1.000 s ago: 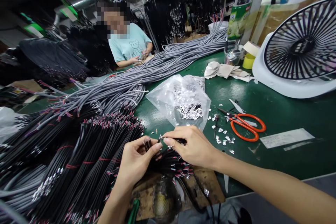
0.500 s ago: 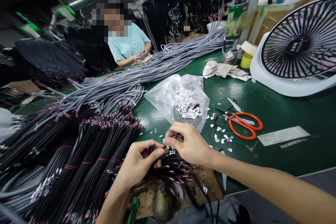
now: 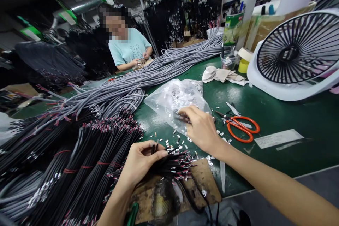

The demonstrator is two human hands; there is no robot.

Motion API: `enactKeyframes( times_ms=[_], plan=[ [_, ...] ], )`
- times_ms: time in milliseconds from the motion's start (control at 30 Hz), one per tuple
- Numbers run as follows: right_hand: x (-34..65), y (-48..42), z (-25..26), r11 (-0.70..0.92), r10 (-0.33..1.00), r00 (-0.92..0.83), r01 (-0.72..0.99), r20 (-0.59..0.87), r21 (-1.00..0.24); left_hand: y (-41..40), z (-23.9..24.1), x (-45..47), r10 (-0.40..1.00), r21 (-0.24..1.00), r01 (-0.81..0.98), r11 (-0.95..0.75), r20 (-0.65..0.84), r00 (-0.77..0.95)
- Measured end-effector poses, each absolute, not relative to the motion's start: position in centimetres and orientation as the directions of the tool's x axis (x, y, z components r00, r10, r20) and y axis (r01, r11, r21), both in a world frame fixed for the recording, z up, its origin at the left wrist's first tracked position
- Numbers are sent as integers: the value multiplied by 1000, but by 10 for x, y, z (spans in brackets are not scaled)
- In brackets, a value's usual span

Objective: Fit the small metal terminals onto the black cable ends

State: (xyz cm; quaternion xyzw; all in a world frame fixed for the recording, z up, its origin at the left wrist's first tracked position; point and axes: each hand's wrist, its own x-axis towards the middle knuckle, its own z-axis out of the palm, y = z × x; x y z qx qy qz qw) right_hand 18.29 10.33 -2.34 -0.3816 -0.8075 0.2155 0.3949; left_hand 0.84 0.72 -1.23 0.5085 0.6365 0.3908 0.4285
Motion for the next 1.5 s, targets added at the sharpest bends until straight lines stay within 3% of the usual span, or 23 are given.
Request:
enactKeyframes(
  times_ms=[100,200,733,933,1167,1500],
  plan=[
    [174,94,-28,592,729,-582,275,359,-757,6,-9,1,990,919,368,144,-137,-43],
    [167,84,-28,520,726,-626,229,285,-823,4,-6,-1,992,901,415,127,-126,-30],
    [167,76,-28,619,642,-684,194,348,-761,3,-15,3,984,889,443,115,-42,-172],
    [168,76,-28,604,662,-670,211,336,-768,5,-11,6,960,921,336,196,-112,-255],
    [168,76,-27,608,660,-671,214,337,-765,2,-7,3,978,969,169,180,-158,-137],
    [167,72,-24,604,659,-661,181,359,-776,2,-6,9,946,957,250,148,-63,-317]
  ],
)
